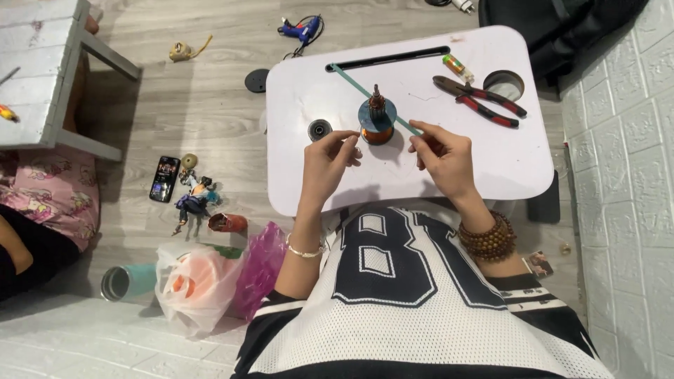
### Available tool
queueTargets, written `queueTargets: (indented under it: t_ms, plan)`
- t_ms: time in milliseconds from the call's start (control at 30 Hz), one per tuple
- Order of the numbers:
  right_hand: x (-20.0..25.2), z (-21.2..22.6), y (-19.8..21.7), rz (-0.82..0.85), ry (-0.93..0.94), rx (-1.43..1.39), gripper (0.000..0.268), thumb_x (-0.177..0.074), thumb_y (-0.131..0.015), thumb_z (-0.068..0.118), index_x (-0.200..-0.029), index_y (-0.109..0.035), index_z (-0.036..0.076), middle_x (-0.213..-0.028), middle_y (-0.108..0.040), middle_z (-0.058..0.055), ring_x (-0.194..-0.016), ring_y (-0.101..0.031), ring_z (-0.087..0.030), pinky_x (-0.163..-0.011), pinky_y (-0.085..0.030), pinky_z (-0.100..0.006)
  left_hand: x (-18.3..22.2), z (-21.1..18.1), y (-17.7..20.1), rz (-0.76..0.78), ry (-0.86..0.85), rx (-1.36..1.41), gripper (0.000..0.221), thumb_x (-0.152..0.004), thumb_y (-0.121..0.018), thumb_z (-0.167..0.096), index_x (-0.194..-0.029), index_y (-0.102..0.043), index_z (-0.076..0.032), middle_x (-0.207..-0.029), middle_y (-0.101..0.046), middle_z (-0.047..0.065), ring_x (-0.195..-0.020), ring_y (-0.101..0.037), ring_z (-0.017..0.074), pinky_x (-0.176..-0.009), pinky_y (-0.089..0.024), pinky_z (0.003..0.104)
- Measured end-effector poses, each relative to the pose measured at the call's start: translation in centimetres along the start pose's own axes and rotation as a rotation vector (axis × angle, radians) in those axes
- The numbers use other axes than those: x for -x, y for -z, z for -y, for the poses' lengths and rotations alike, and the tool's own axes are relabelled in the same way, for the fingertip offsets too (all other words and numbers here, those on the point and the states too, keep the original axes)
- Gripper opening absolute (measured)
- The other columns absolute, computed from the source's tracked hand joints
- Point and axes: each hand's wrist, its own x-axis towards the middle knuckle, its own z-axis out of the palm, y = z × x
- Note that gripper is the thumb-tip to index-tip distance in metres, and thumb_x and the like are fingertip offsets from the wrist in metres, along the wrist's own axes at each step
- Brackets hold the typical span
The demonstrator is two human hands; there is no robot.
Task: A person winds thin copper wire onto a small electronic component using their hands and pliers while sitting on the floor.
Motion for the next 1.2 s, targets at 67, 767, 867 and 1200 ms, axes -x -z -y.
queueTargets:
  t_ms: [67,767,867,1200]
  plan:
    - [-0.1,0.0,-0.2,-0.001,-0.007,-0.005,0.028,-0.095,-0.061,-0.009,-0.122,-0.067,-0.006,-0.073,-0.069,-0.016,-0.049,-0.060,-0.014,-0.043,-0.048,-0.024,-0.2,0.3,0.1,0.015,-0.015,0.021,0.015,-0.097,-0.063,-0.011,-0.104,-0.073,-0.001,-0.067,-0.072,0.013,-0.060,-0.072,0.0193,-0.058,-0.060,0.027]
    - [-3.4,-0.5,-1.7,0.050,0.202,0.120,0.030,-0.106,-0.063,0.001,-0.135,-0.058,0.000,-0.097,-0.072,-0.018,-0.067,-0.072,-0.022,-0.064,-0.062,-0.028,-5.2,-0.4,-1.1,0.155,-0.058,0.027,0.022,-0.100,-0.059,-0.022,-0.110,-0.069,-0.005,-0.086,-0.076,0.008,-0.075,-0.071,0.0117,-0.055,-0.055,0.021]
    - [-4.0,-2.3,-2.4,-0.014,0.225,-0.010,0.026,-0.095,-0.065,-0.012,-0.120,-0.070,-0.005,-0.075,-0.070,-0.014,-0.053,-0.065,-0.018,-0.044,-0.053,-0.025,-5.3,1.5,-2.2,0.070,-0.070,0.150,0.017,-0.099,-0.066,-0.017,-0.108,-0.073,-0.004,-0.076,-0.073,0.010,-0.071,-0.070,0.0146,-0.069,-0.059,0.026]
    - [-4.4,-3.0,-2.6,-0.032,0.284,0.006,0.029,-0.100,-0.058,-0.013,-0.127,-0.066,-0.007,-0.071,-0.067,-0.017,-0.050,-0.060,-0.017,-0.041,-0.048,-0.026,-5.3,2.5,-2.7,0.014,-0.074,0.229,0.012,-0.098,-0.067,-0.015,-0.103,-0.073,-0.006,-0.068,-0.070,0.008,-0.062,-0.069,0.0133,-0.063,-0.059,0.026]
